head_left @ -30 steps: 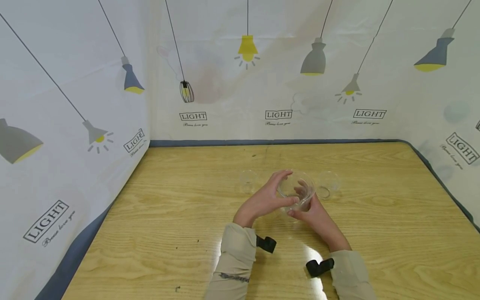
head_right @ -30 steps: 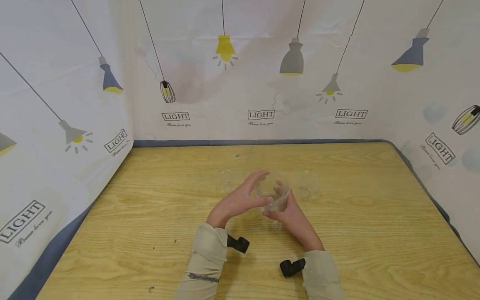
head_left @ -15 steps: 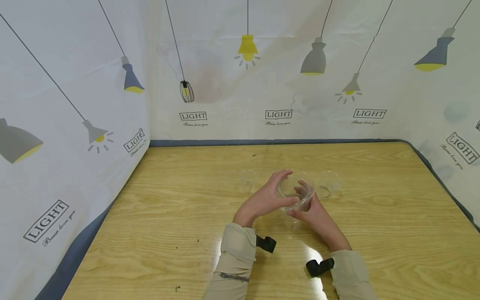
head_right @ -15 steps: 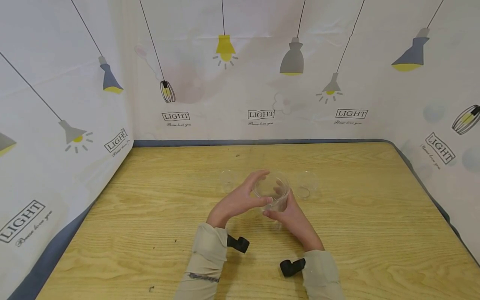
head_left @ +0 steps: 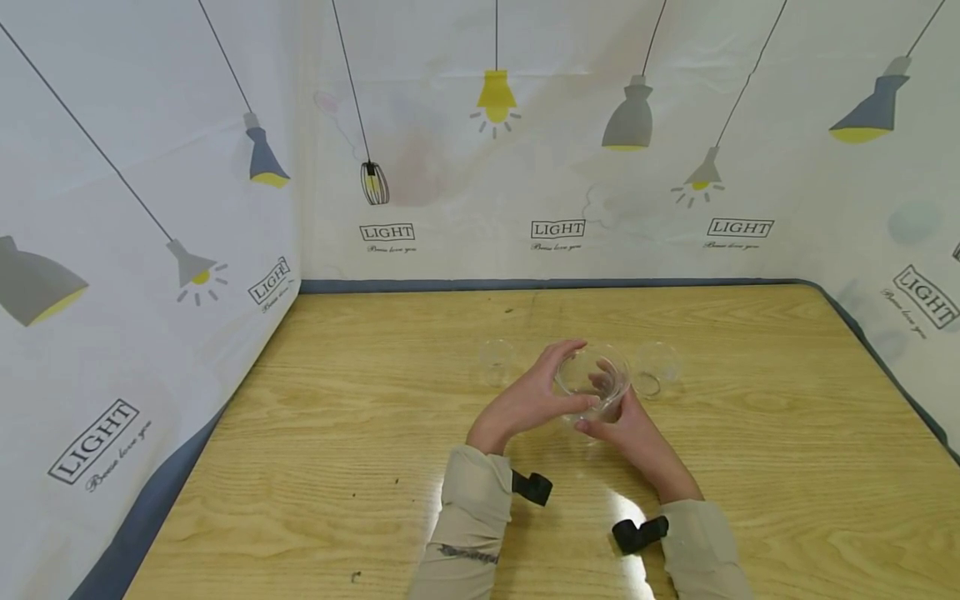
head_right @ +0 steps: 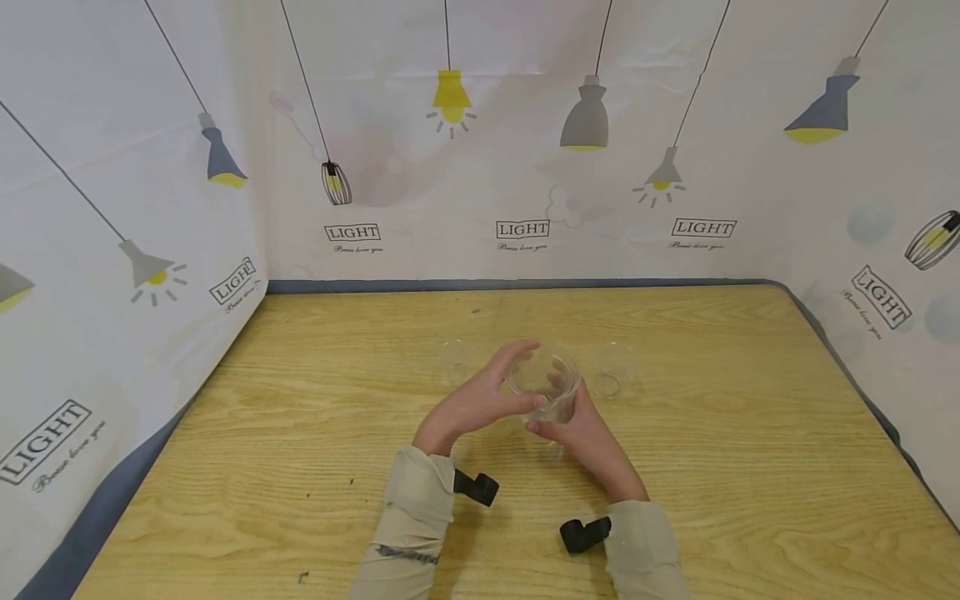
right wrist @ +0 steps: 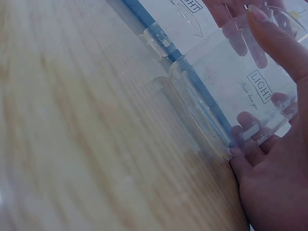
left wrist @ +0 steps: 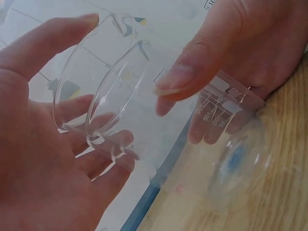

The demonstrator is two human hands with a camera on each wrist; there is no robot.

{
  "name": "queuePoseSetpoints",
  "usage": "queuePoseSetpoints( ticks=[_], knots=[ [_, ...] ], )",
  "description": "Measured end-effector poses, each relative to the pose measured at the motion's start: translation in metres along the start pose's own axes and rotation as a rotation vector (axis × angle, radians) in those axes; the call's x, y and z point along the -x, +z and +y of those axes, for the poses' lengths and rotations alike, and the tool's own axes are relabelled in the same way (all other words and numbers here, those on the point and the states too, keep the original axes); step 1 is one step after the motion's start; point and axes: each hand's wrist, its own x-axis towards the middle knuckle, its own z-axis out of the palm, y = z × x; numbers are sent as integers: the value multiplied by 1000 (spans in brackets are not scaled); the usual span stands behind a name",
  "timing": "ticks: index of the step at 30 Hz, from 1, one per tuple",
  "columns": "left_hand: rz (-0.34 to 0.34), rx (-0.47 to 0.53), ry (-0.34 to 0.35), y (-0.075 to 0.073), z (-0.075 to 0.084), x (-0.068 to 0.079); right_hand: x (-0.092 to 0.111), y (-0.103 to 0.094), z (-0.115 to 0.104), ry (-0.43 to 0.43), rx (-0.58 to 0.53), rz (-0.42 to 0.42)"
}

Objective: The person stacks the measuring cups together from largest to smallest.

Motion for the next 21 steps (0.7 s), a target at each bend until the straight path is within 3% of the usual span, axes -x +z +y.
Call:
queuePoseSetpoints(
  ticks=[10, 15, 21],
  knots=[
    [-5, 61, 22, -4, 25, 11, -3, -2, 11, -2, -6, 12],
    [-14, 87, 30, -5, 22, 10, -7, -4, 27, -12, 31, 22],
    [-32, 140, 32, -4, 16, 10, -8, -4, 30, -20, 26, 27]
  ],
)
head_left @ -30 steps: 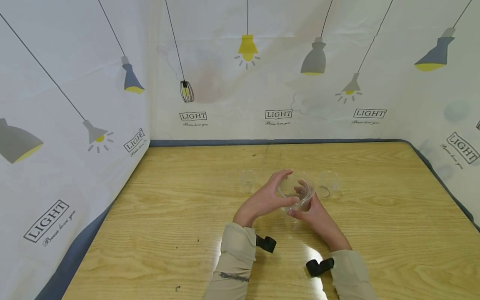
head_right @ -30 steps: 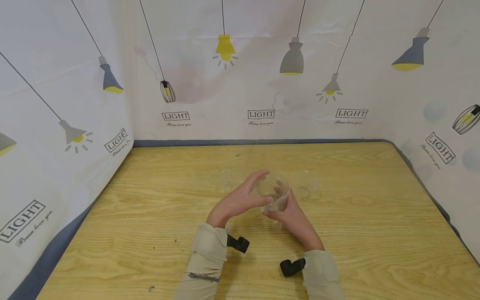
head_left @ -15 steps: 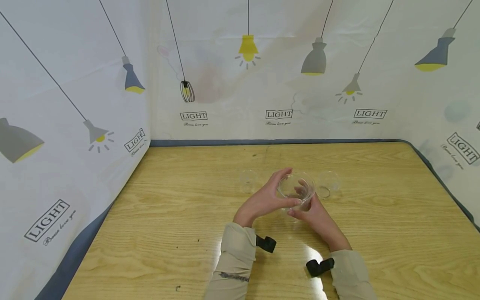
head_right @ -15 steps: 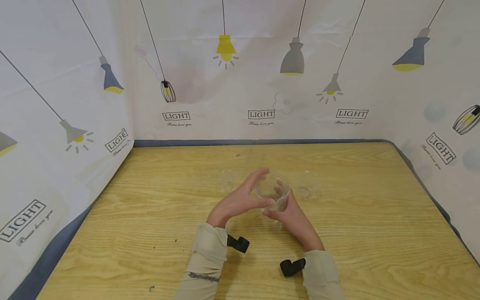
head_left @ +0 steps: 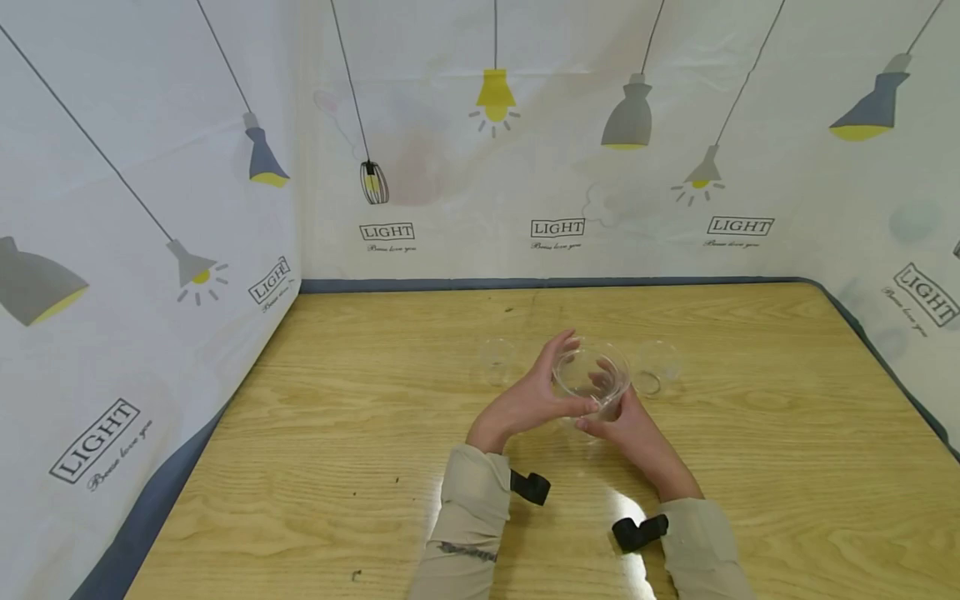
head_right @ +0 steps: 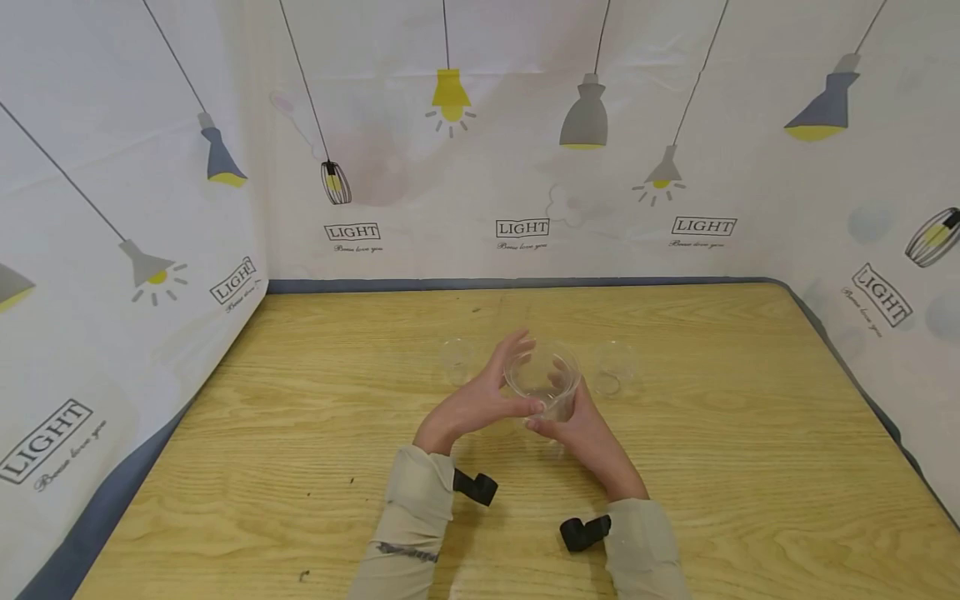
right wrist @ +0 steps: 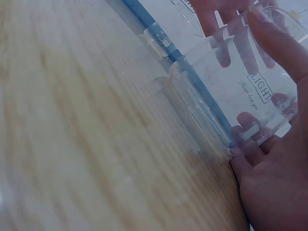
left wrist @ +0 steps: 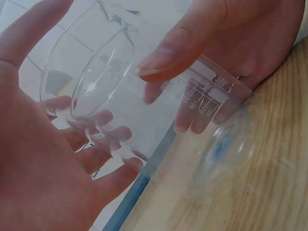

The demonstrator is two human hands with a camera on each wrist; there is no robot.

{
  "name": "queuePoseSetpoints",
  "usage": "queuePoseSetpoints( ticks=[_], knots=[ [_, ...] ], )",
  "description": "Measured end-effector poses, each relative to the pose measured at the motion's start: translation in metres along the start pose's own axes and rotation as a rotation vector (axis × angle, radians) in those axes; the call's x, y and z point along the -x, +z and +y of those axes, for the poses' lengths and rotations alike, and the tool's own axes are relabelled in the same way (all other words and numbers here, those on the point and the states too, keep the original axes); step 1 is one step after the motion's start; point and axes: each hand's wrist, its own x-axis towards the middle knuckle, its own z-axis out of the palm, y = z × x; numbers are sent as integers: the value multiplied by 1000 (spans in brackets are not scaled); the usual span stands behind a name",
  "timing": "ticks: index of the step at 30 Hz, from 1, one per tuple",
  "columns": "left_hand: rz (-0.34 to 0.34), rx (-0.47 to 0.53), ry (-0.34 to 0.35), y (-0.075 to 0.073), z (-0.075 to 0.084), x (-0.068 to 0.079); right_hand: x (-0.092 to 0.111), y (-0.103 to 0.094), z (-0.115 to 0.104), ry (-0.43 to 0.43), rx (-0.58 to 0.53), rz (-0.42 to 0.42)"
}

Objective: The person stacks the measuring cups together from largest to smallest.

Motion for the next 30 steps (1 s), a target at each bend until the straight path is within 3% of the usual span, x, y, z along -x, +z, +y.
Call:
queuePoseSetpoints(
  ticks=[6, 12, 18, 25, 30],
  knots=[
    [-7, 34, 29, -1, -12, -3, 0, 0, 1, -4, -6, -5],
    [13, 20, -32, 2, -38, -10, 0, 0, 1, -6, 3, -5],
    [13, 22, -34, 5, -54, -11, -1, 1, -1, -33, -40, 12],
    [-4, 55, -45, 7, -62, -11, 0, 1, -1, -15, -28, 11],
    [-29, 103, -41, 6, -55, -9, 0, 0, 0, -6, 16, 6]
  ],
)
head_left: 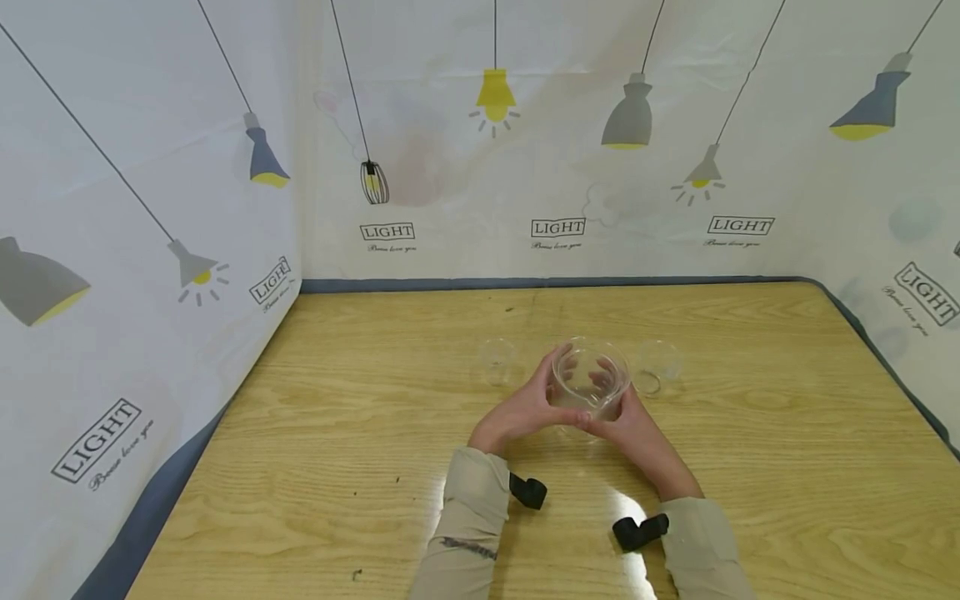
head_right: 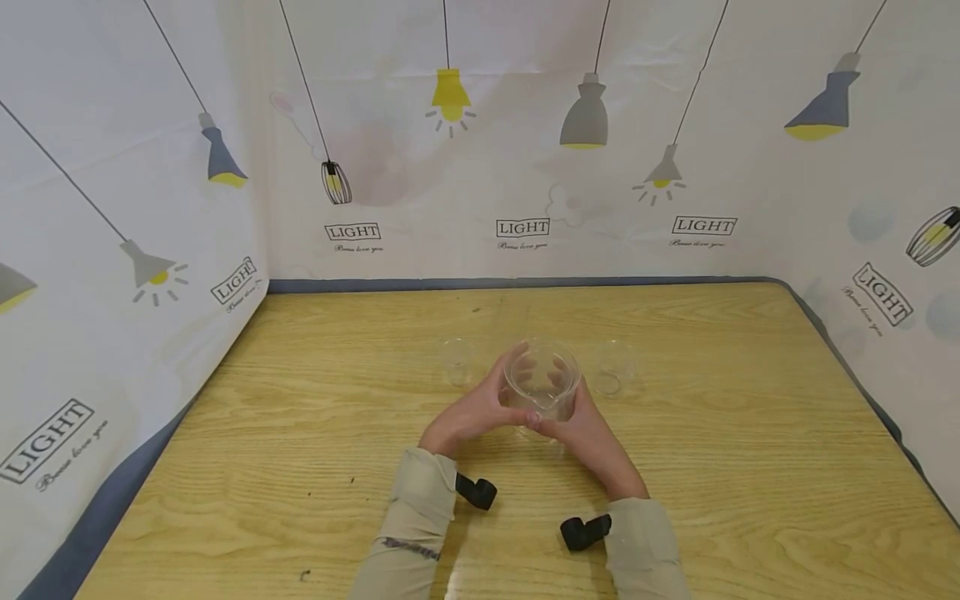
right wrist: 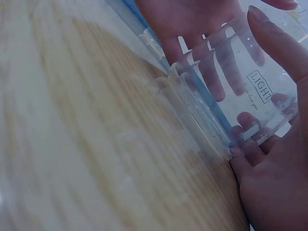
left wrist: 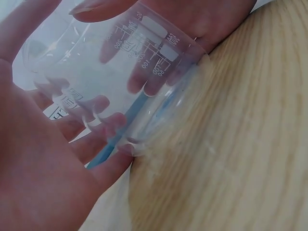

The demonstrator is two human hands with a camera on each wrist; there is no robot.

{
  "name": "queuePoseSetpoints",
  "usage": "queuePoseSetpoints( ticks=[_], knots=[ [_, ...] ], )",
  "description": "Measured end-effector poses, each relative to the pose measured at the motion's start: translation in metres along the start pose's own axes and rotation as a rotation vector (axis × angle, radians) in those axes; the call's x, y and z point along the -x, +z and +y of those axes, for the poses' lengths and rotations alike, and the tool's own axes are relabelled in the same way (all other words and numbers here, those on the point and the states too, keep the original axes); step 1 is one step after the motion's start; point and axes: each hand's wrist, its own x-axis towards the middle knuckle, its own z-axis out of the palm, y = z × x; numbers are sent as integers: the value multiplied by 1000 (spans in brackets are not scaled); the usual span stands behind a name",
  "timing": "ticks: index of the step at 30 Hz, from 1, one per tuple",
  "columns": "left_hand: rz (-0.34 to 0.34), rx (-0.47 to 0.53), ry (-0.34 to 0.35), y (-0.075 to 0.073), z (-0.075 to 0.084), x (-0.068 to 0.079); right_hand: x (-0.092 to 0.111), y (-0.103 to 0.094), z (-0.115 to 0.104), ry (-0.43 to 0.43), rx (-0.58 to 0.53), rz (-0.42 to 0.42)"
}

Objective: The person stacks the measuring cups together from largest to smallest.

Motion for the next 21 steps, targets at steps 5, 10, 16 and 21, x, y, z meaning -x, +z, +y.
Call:
queuePoseSetpoints(
  ticks=[5, 10, 16, 21],
  knots=[
    [-5, 22, 10, 0, 15, 7, 0, 0, 2, -1, 18, 1],
    [-2, 40, 29, 2, 5, 2, 0, -1, 3, -5, 18, 0],
    [-1, 90, 41, 5, -1, -1, 0, -1, 3, -4, 4, 1],
    [-22, 115, 52, 5, 6, 1, 2, -1, -4, 15, -14, -9]
  ],
)
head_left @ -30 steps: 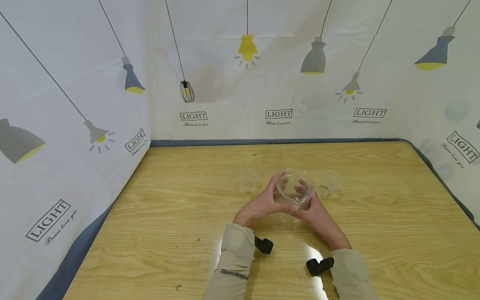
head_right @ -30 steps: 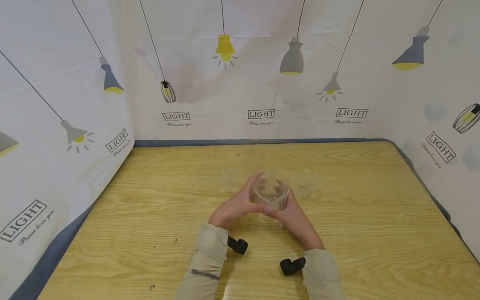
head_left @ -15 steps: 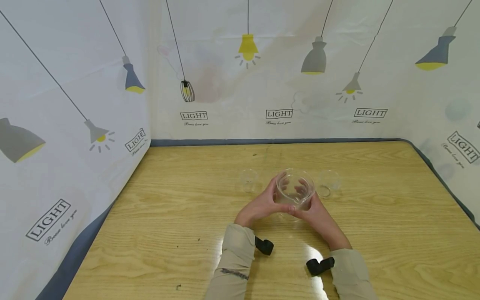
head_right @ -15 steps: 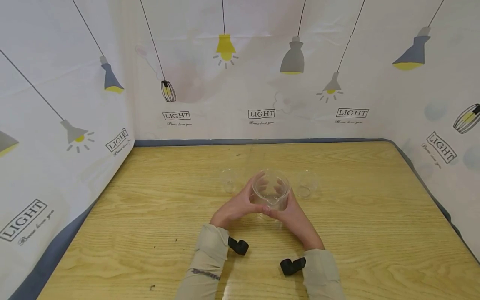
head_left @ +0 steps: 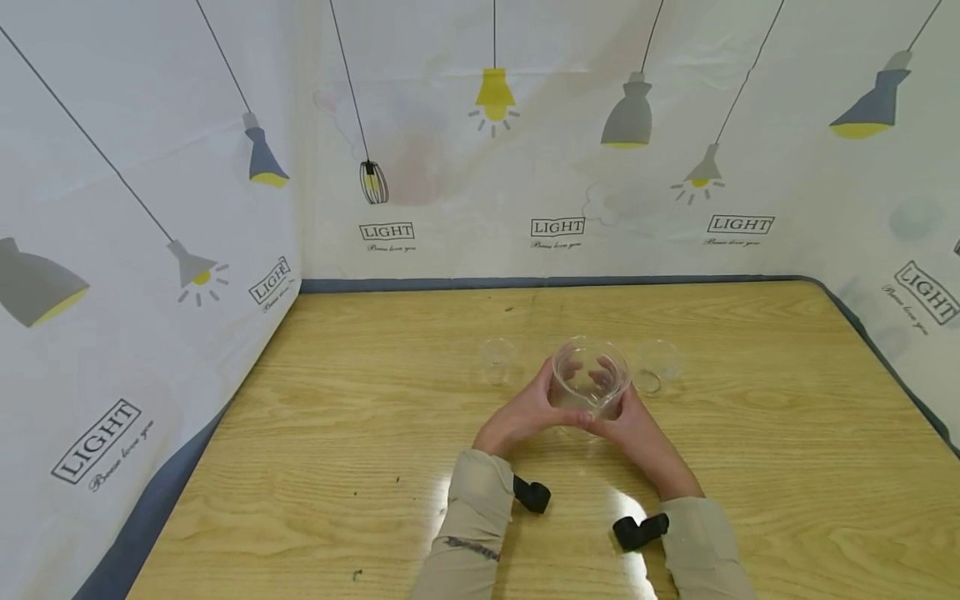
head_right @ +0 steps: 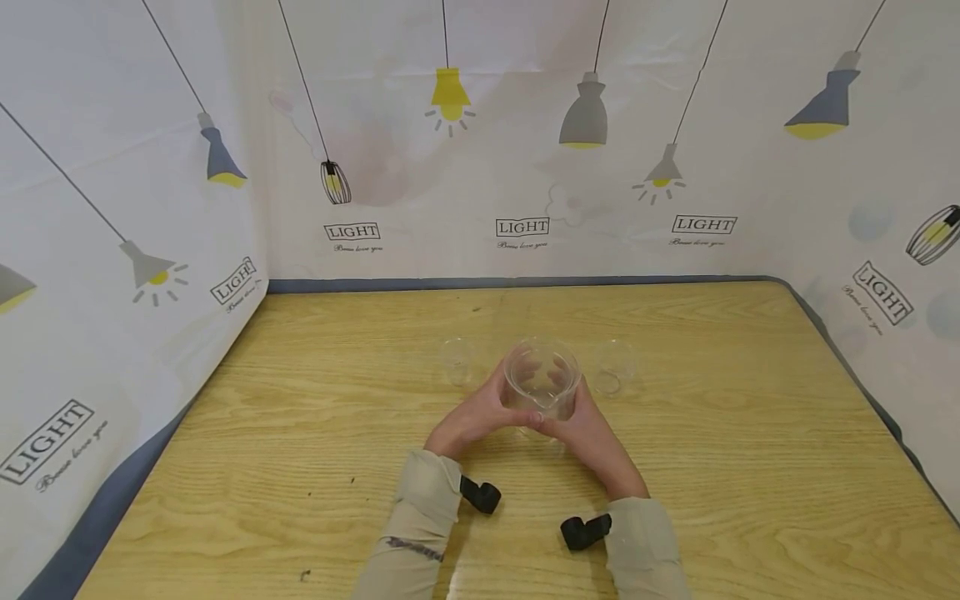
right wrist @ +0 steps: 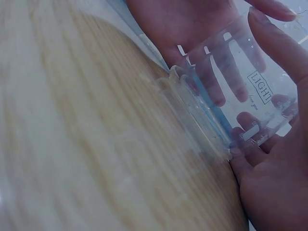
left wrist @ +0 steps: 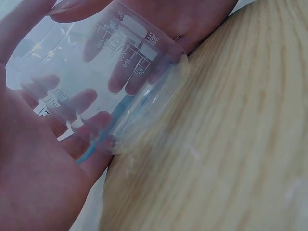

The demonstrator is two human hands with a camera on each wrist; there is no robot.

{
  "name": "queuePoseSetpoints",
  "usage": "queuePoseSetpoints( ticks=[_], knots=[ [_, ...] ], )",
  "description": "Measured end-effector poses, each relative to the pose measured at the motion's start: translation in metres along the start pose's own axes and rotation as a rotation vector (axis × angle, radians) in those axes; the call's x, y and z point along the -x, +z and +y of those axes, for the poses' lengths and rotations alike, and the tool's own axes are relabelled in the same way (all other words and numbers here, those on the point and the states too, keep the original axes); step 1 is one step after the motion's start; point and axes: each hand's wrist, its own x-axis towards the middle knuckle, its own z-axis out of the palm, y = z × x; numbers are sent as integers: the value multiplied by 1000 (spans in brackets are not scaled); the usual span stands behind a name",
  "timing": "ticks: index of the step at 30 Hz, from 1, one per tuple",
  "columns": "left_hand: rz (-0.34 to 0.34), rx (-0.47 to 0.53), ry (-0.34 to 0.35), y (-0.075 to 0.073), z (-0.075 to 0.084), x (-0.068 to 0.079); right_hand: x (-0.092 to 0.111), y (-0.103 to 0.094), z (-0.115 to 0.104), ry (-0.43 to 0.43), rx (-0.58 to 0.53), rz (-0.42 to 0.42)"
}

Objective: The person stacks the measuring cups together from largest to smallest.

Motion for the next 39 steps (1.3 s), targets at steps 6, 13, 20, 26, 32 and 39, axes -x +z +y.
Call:
queuePoseSetpoints(
  ticks=[6, 13, 20, 26, 32, 39],
  knots=[
    [12, -10, 3, 0, 0, 0, 5, 3, -22, 0, -15, -6],
    [26, 14, 14, -2, -13, -2, 4, 2, -20, -6, -10, -5],
    [50, -27, 20, -4, -32, -8, -2, 1, 2, -14, -4, 0],
    [51, -22, 20, -5, -30, -6, -3, 1, 5, -23, -9, 6],
    [23, 11, 26, -4, -15, -1, -2, 1, 2, -12, -36, -4],
    [6, -3, 18, -3, -4, 2, -1, 1, 2, -18, -76, -6]
  ],
)
